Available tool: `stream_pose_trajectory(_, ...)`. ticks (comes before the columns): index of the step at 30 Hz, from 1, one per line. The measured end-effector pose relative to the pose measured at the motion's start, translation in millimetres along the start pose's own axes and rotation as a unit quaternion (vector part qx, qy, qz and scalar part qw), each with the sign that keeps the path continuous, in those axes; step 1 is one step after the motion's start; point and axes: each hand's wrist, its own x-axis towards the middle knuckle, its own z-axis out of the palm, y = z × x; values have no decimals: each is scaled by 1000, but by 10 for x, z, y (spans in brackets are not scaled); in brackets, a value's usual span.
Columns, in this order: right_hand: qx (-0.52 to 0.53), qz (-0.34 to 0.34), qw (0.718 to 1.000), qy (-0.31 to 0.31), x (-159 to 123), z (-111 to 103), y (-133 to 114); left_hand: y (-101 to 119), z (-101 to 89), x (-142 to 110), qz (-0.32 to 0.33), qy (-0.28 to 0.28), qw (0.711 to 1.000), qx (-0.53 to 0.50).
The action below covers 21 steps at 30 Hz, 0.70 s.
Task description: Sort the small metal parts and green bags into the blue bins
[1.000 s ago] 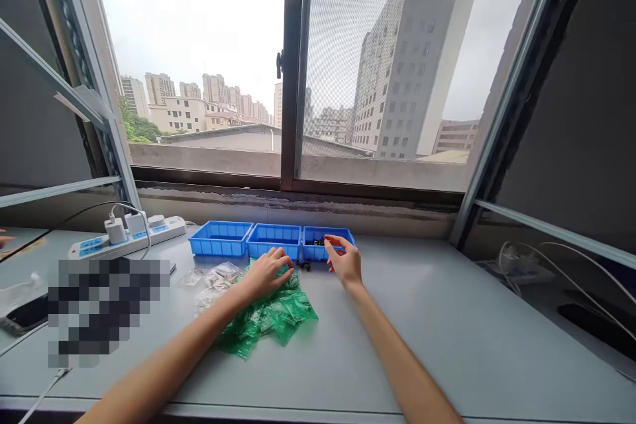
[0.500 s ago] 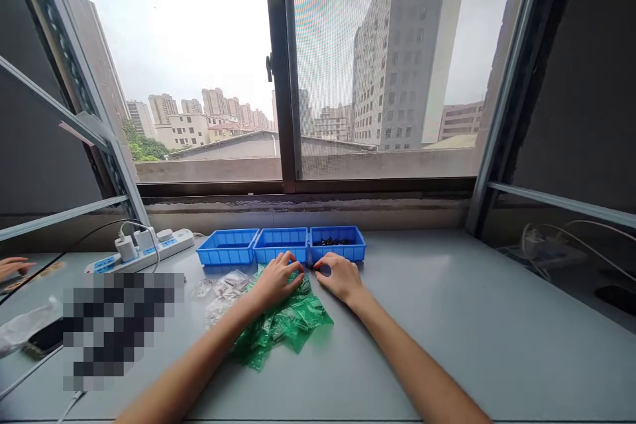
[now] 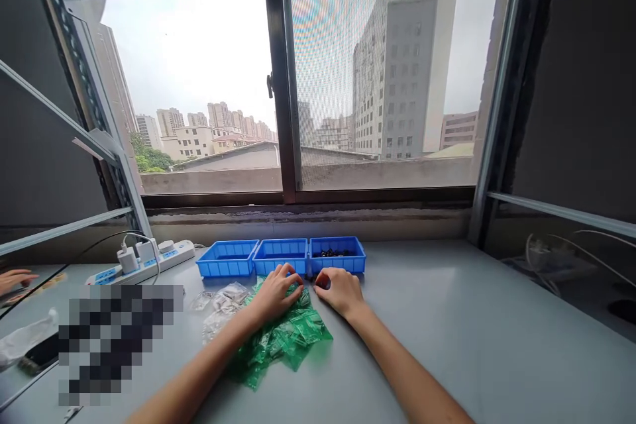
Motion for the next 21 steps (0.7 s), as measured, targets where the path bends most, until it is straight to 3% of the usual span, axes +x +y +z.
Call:
stream_pose_trajectory(9, 2, 9, 1000, 17, -25, 8, -18, 33, -33, 0, -13, -14, 1000, 3)
stream_pose_trajectory(12, 58, 18, 997, 51, 4, 37, 12, 37, -33, 3, -13, -11, 1000, 6)
stream_pose_trajectory(14, 176, 35, 981, 77, 42, 70, 31, 37, -31, 12, -16, -12, 1000, 6)
stream_pose_trajectory(17, 342, 61, 935, 76, 103, 120, 38, 33, -35, 27, -15, -10, 1000, 5)
stream_pose_trajectory(21, 421, 83, 903, 36, 135, 145, 5, 37, -57, 37, -14, 25, 999, -15)
